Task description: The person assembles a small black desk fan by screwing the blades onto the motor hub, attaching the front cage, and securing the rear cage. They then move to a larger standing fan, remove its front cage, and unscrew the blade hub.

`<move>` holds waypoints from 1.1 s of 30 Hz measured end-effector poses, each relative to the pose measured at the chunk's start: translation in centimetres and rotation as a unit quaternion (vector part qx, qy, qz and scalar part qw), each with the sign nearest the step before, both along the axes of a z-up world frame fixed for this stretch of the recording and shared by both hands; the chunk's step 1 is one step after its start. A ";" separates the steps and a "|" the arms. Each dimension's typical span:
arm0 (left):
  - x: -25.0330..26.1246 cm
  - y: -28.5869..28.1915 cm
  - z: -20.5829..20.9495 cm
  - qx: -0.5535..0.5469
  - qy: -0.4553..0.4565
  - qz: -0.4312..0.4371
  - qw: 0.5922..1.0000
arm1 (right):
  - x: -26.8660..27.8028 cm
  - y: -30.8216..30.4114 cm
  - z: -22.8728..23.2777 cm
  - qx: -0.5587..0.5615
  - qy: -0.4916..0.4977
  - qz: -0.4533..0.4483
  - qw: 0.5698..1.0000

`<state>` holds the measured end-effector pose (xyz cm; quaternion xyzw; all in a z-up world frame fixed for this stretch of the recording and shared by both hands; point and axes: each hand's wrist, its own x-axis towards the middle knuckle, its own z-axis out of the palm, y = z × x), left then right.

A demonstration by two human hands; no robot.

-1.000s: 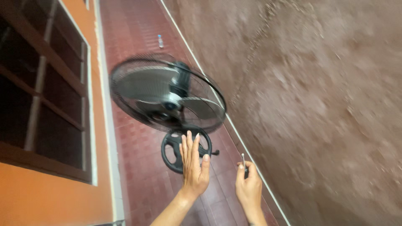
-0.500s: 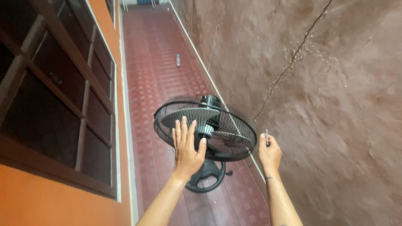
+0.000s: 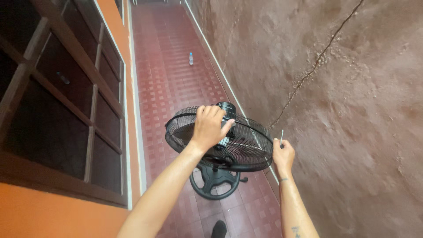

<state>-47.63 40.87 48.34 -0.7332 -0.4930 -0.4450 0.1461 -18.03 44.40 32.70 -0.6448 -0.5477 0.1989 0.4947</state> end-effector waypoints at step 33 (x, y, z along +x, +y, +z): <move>-17.5 1.7 -16.3 -0.108 -0.365 0.017 0.925 | -0.5 0.8 -4.4 0.022 0.157 -0.213 0.964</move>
